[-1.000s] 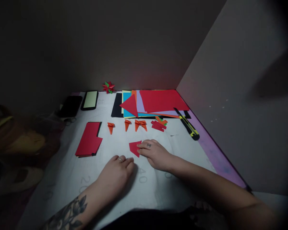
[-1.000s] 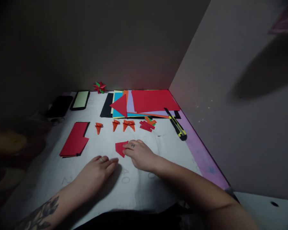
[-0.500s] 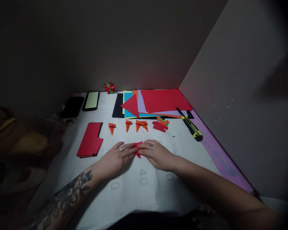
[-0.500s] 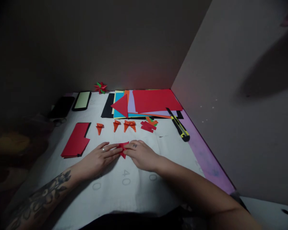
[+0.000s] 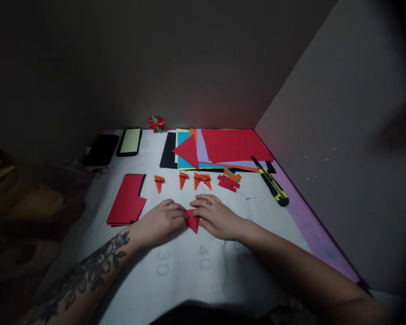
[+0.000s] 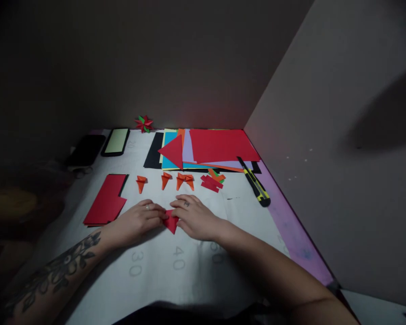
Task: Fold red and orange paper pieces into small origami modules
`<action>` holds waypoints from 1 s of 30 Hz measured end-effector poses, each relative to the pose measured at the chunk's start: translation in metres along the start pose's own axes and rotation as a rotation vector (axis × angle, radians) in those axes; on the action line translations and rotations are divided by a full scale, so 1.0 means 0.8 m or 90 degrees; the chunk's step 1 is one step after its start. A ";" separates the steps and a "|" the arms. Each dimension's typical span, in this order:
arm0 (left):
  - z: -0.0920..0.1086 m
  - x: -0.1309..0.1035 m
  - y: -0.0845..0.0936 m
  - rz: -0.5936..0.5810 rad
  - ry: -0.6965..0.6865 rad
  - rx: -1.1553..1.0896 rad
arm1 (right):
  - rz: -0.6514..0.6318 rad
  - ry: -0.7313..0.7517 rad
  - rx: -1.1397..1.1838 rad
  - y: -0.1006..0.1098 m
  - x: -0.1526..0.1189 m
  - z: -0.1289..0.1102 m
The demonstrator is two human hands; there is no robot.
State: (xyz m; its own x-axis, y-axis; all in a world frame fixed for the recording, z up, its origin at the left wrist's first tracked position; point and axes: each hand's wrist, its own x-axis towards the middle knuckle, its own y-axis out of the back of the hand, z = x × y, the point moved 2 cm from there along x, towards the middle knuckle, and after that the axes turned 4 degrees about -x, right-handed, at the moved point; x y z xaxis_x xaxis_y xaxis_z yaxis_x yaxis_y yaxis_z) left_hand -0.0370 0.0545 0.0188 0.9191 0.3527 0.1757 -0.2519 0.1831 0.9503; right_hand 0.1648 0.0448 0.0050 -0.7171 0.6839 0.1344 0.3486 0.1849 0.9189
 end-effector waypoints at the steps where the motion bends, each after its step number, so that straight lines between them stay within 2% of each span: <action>1: -0.001 0.000 0.000 -0.010 0.020 -0.022 | 0.008 0.005 0.002 -0.001 -0.001 0.001; 6: 0.000 -0.003 0.002 -0.023 0.054 -0.043 | 0.105 0.106 -0.025 -0.002 -0.009 0.007; 9: 0.000 -0.008 0.002 -0.015 0.077 -0.018 | 0.137 0.110 -0.075 -0.003 -0.010 0.008; 12: 0.004 -0.011 -0.002 -0.010 0.073 -0.011 | 0.130 0.106 -0.082 -0.003 -0.008 0.005; 18: 0.012 -0.013 -0.005 -0.002 0.018 -0.002 | 0.084 0.080 0.003 -0.003 -0.008 0.006; 30: 0.016 -0.012 -0.003 0.004 0.031 -0.018 | 0.061 0.078 0.069 -0.001 -0.011 0.012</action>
State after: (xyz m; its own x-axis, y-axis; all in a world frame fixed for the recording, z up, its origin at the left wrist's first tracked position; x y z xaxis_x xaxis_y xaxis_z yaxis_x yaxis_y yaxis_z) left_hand -0.0414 0.0393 0.0181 0.9022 0.3973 0.1679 -0.2662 0.2064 0.9416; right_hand 0.1770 0.0453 -0.0008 -0.7434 0.6122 0.2694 0.4767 0.2023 0.8555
